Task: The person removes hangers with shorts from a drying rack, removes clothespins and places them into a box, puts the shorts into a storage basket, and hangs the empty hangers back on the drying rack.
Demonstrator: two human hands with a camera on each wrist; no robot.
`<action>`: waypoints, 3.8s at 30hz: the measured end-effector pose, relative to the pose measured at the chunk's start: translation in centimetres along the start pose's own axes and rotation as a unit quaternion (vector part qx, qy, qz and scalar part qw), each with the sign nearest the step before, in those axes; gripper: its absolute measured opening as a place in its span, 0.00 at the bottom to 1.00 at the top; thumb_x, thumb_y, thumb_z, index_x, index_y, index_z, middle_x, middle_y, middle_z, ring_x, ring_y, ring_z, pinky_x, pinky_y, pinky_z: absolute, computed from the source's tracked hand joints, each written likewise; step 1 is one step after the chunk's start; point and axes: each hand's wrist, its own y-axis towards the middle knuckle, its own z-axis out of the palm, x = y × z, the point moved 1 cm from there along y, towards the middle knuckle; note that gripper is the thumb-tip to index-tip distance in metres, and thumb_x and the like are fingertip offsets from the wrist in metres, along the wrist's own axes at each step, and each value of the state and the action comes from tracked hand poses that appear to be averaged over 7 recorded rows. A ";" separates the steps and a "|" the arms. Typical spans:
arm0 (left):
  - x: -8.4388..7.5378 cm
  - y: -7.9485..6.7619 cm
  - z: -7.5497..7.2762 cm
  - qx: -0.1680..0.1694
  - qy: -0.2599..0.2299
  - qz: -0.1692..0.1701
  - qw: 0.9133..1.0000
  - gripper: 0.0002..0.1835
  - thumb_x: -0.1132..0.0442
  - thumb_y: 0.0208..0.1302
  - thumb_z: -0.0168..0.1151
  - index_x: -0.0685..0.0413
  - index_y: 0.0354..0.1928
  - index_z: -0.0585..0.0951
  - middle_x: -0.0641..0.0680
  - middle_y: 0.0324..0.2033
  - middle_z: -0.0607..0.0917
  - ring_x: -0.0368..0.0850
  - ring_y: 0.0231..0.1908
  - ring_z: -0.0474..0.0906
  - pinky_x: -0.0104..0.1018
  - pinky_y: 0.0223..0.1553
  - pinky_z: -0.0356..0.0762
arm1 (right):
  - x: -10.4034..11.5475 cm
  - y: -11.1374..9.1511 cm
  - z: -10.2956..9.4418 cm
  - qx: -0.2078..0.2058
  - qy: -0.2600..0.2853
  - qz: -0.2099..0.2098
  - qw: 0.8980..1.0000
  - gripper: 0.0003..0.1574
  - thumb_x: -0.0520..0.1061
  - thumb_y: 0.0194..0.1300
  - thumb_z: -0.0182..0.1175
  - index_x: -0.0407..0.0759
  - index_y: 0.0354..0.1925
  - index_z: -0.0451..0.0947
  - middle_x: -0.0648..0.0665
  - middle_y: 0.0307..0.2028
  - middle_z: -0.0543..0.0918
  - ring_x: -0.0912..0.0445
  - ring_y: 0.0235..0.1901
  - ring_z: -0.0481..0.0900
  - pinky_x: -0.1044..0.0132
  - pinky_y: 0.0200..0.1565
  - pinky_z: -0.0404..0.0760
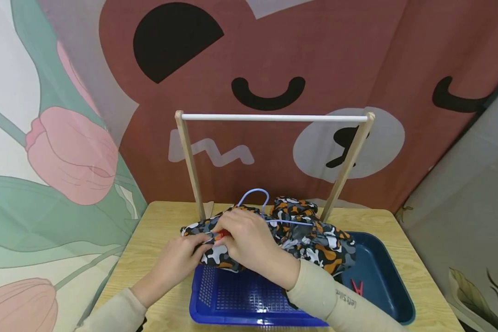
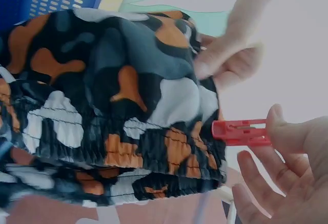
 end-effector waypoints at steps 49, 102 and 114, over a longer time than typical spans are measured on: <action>1.1 0.1 1.2 0.039 -0.084 -0.117 0.989 0.02 0.61 0.63 0.69 0.49 0.36 0.87 0.45 0.33 0.87 0.37 0.29 0.76 0.39 0.32 0.73 | -4.2 -14.2 -4.4 0.104 -0.035 0.120 0.987 0.22 0.49 0.50 0.77 0.54 0.44 0.81 0.63 0.31 0.76 0.70 0.27 0.67 0.70 0.30 0.72; 1.3 -0.2 1.6 0.017 -0.074 -0.131 0.988 0.04 0.61 0.62 0.70 0.53 0.36 0.85 0.45 0.31 0.85 0.38 0.26 0.72 0.38 0.30 0.70 | -14.1 -25.5 -9.9 0.252 -0.114 0.369 0.887 0.24 0.42 0.53 0.75 0.43 0.49 0.81 0.51 0.37 0.82 0.58 0.32 0.79 0.59 0.30 0.79; 1.2 -0.2 1.6 0.028 -0.078 -0.143 0.986 0.05 0.60 0.63 0.70 0.53 0.36 0.85 0.45 0.32 0.86 0.38 0.27 0.73 0.37 0.30 0.70 | -17.2 -28.3 -8.9 0.339 -0.109 0.399 0.845 0.17 0.45 0.57 0.72 0.41 0.44 0.81 0.53 0.32 0.81 0.58 0.28 0.76 0.56 0.30 0.76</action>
